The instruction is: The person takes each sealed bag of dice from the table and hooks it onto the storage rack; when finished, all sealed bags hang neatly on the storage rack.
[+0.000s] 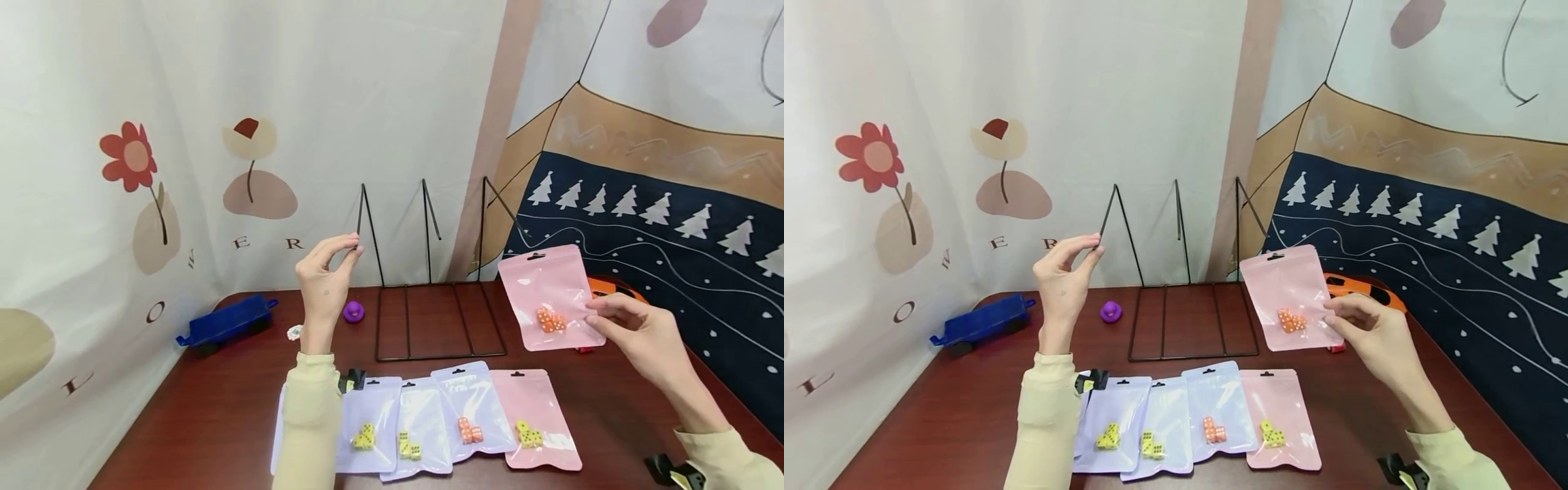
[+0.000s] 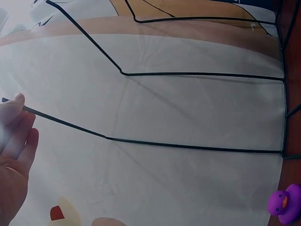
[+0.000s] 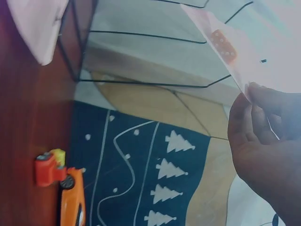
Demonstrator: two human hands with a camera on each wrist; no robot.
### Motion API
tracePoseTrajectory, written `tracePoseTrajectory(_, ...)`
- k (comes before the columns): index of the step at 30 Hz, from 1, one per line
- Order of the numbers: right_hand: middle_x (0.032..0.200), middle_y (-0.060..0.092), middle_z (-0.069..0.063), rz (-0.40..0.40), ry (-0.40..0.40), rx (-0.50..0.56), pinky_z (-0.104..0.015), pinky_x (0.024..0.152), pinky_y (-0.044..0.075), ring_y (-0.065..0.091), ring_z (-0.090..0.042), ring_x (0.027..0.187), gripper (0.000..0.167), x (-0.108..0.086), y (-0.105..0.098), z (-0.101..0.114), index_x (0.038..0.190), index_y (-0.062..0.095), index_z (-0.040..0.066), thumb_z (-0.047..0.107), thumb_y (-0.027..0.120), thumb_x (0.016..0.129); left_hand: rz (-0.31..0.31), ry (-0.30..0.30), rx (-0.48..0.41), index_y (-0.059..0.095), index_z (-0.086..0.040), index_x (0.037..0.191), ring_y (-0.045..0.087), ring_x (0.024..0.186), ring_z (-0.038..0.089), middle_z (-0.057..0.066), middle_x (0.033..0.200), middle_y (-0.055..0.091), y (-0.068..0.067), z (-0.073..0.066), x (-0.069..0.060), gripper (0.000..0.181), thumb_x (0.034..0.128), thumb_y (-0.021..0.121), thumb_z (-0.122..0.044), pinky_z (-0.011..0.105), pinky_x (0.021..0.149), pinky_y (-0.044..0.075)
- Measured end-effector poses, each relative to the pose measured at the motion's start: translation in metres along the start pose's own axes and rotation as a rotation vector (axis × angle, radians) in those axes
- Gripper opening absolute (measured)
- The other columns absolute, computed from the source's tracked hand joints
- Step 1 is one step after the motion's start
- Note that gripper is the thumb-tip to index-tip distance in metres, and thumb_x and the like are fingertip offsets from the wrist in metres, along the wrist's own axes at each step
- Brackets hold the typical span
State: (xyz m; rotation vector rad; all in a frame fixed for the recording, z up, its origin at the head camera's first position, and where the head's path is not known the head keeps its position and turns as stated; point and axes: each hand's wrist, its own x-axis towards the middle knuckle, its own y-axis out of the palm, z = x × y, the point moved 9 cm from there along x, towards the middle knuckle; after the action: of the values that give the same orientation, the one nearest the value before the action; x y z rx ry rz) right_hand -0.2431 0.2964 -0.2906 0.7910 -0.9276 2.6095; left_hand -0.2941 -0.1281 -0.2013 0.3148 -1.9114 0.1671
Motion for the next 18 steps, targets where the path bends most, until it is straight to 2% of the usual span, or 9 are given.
tracePoseTrajectory(6,0.085,0.067,0.011,-0.031,0.002,0.084,-0.011,0.055,0.045,0.058,-0.005,0.066,0.021,0.011,0.002,0.009,0.101,0.069,0.000,-0.004,0.073,0.081,0.000,0.000,0.007,0.069,0.013,0.082,0.065,0.084,0.036,0.026,0.089,0.067,0.000,0.002,-0.001,0.012,0.0718,0.072,0.019,0.034,0.085,0.052)
tracePoseTrajectory(10,0.087,0.067,0.011,-0.026,0.008,0.106,-0.011,0.059,0.047,0.059,-0.006,0.068,0.021,0.015,0.007,0.011,0.103,0.068,0.000,-0.002,0.072,0.082,-0.009,0.009,0.001,0.071,0.009,0.083,0.066,0.086,0.031,0.021,0.090,0.069,-0.001,0.016,-0.004,0.016,0.0706,0.073,0.019,0.034,0.086,0.052)
tracePoseTrajectory(13,0.085,0.067,0.011,-0.043,0.011,0.102,-0.011,0.060,0.048,0.059,-0.005,0.067,0.021,0.015,0.008,0.012,0.103,0.068,0.000,-0.001,0.072,0.082,0.001,0.006,0.000,0.073,0.005,0.086,0.067,0.089,0.024,0.016,0.092,0.070,-0.001,0.027,-0.006,0.015,0.0733,0.074,0.013,0.034,0.086,0.051)
tracePoseTrajectory(18,0.083,0.066,0.011,-0.062,0.013,0.113,-0.010,0.060,0.048,0.058,-0.005,0.066,0.019,0.018,0.008,0.012,0.101,0.068,0.000,-0.001,0.072,0.083,0.012,0.009,-0.002,0.074,0.001,0.088,0.067,0.091,0.020,0.010,0.095,0.071,-0.001,0.032,-0.007,0.011,0.0775,0.075,0.003,0.035,0.086,0.051)
